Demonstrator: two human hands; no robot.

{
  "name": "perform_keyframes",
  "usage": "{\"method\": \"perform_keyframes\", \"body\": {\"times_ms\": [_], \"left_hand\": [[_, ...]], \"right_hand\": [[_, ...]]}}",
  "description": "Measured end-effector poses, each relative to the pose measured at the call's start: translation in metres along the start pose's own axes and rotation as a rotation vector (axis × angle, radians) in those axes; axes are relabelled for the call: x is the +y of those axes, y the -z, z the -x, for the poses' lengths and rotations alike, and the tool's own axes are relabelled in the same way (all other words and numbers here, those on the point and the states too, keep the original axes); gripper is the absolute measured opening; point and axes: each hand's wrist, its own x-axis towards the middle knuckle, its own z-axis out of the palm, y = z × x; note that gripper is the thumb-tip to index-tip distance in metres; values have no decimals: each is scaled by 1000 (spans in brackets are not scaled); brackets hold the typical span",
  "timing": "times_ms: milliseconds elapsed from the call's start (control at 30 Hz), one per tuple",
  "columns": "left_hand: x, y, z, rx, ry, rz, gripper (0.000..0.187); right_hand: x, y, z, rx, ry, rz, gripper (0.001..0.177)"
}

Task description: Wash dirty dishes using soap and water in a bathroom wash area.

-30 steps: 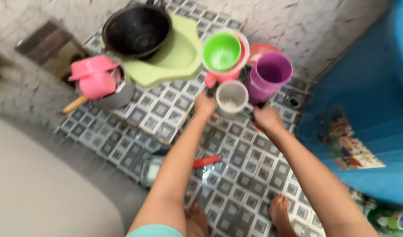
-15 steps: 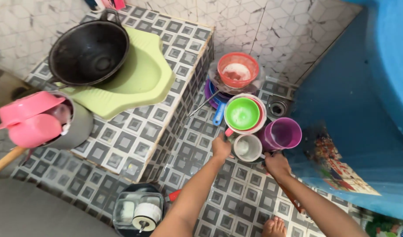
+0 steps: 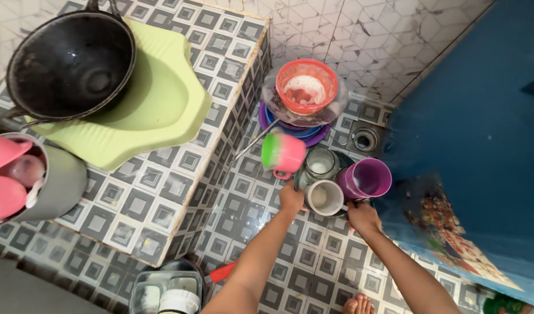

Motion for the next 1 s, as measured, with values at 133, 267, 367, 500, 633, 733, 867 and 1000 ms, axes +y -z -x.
{"method": "perform_keyframes", "body": {"times_ms": [133,267,367,500,633,733,867,1000], "left_hand": [[9,-1,-1,12,-33,11,30],[24,4,4,-28,-39,-55,46],[22,6,1,-36,-59,-35,51],[19,10,-3,-75,-87,-56,58],[2,13,-23,-117,-26,-184,56],[7,27,-33,-5,-435,-551,41],[94,79,6,-79,-346,-774,47],[112,144,18,-11,-376,-1073,61]], "right_hand": [[-10,8,2,-6,-47,-31,53],[-22,15,13,-41,-46,-112,48],[-17,10,6,-45,-55,-108,52],[2,-5,-15,24,-29,-40,55],[22,-9,-37,-68,58,-210,47],[26,4,-49,40,169,97,48],[-3,55,-9,-173,266,654,40],[-56,105,52,-272,354,1070,30]]}}
